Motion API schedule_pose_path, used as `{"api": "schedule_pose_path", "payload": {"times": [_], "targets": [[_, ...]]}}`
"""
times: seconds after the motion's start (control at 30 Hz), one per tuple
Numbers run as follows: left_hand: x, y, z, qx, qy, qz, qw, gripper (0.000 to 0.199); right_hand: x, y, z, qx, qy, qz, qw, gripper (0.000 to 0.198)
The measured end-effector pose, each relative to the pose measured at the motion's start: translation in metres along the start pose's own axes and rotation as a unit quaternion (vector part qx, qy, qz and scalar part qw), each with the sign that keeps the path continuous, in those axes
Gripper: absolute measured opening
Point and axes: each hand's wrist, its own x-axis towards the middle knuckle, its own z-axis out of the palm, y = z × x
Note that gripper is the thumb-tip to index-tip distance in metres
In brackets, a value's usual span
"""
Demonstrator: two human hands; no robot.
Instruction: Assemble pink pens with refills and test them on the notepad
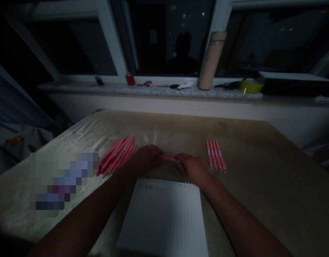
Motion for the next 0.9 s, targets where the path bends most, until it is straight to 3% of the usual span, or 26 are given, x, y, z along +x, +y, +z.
{"api": "schedule_pose_path", "payload": {"times": [0.43, 0.9], "targets": [[-0.0031, -0.0001, -0.0008, -0.046, -0.013, 0.026, 0.999, 0.026, -0.0029, -0.0011, -0.004, -0.011, 0.026, 0.008, 1.0, 0.015], [0.001, -0.0011, -0.0013, -0.014, -0.017, 0.065, 0.998, 0.032, -0.0011, 0.0004, -0.0076, -0.005, 0.027, -0.023, 0.999, 0.023]]}}
